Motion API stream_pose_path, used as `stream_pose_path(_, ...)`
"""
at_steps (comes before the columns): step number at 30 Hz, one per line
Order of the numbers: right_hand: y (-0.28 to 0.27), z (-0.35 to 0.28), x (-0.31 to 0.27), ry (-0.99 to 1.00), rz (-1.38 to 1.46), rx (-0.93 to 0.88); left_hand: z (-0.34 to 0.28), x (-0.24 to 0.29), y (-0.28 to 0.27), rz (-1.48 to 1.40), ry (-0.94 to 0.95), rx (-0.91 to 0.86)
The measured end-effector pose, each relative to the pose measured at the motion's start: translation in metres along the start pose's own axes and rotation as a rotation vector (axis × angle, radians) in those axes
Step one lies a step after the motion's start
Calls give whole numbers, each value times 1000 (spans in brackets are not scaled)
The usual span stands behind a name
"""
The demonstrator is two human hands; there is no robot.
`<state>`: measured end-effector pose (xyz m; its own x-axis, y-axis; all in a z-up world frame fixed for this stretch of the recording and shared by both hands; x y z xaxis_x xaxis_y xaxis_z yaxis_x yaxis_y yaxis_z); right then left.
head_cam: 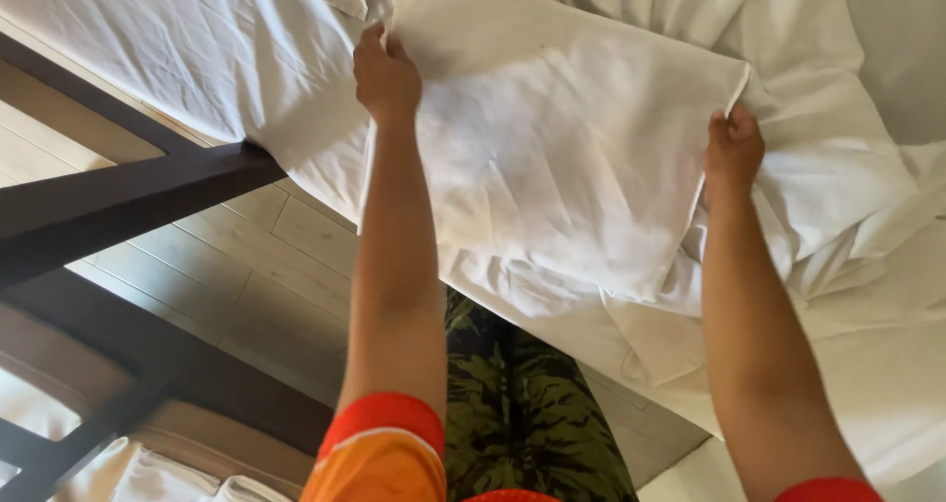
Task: The person folds white towels on a bed and places them in a stack. They then insert a blue pillow into a white pillowcase, zip it closed, and place it on the bed. Finally, they fold a white sheet on the bed and add it to the stack of towels.
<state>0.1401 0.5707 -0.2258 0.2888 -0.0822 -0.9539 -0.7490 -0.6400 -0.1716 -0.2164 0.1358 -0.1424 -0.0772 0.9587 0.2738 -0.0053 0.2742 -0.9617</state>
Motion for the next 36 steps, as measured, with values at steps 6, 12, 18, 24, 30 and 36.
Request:
stream_pose_path(6,2,47,-2,151,349,142,37,5,1,-309,-137,-359)
stream_pose_path(12,-35,-35,-66,277,739,-285,-38,17,-131,-301,160,-668)
stream_pose_path(18,-105,-97,-88,334,558,-424,-74,-40,-214,-1018,494,-836)
stream_pose_path(24,-49,-15,-39,403,480,-273,0,-32,-128,-502,139,-654)
stream_pose_path(30,8,56,-26,159,288,-125,48,-37,-50,-526,89,-546)
stream_pose_path(36,32,63,-29,-50,152,5,53,-24,-32,-470,216,-221)
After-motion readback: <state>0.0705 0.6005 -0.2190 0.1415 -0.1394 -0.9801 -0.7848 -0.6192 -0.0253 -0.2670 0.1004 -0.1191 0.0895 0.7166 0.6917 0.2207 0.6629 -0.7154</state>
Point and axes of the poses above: each hand's wrist, its own z-axis towards the middle knuckle, its own y-axis out of the palm, x = y × z, the point moved 8 cm from there along z, towards the middle knuckle, and after that the axes turned 14 degrees about z, right-handed, at the moved point
